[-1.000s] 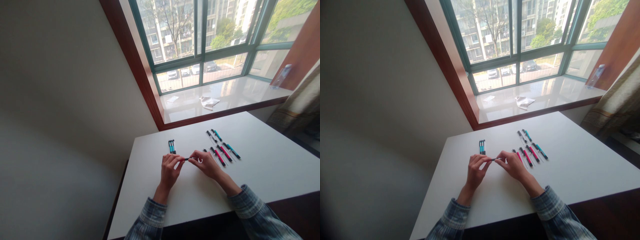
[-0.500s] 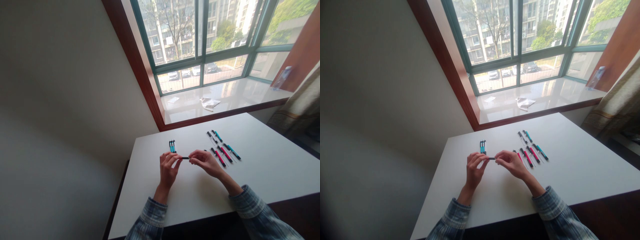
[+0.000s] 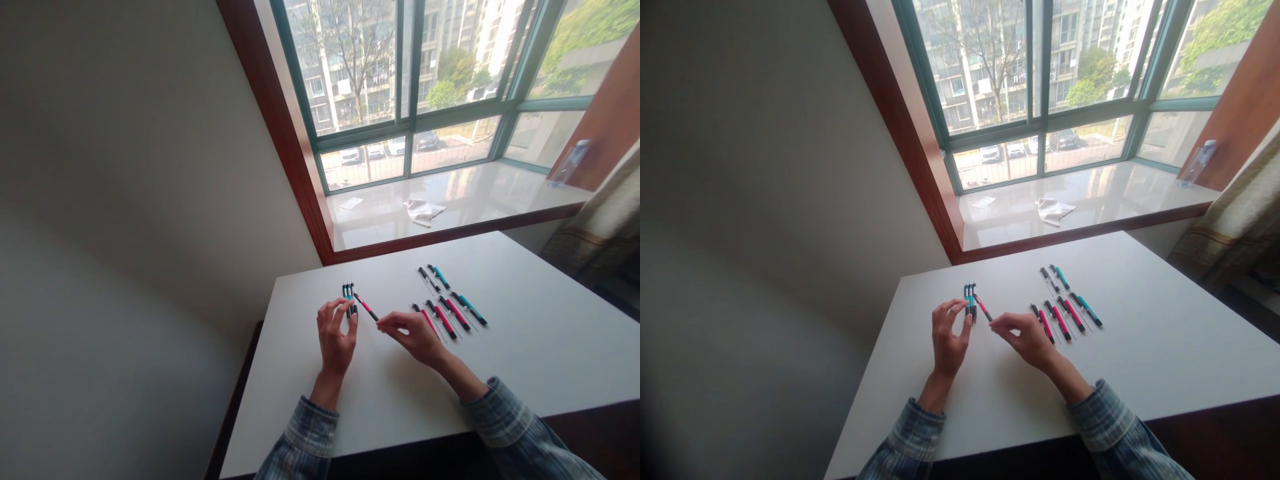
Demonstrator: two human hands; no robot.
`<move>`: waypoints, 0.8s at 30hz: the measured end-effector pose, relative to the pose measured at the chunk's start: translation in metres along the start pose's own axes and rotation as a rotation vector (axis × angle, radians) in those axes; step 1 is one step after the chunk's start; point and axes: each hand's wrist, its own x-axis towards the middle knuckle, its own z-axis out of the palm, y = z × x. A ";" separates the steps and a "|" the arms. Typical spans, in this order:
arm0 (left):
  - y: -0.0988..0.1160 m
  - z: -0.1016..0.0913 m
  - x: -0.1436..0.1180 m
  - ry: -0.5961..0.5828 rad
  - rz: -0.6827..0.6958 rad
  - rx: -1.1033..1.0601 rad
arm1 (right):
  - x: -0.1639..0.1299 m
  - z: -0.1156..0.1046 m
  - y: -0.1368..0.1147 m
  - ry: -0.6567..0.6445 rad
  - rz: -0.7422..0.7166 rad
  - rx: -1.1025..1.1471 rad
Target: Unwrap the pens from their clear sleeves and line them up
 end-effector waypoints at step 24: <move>-0.009 -0.002 -0.005 -0.079 -0.190 0.076 | 0.036 0.021 0.015 -0.213 -0.320 -0.638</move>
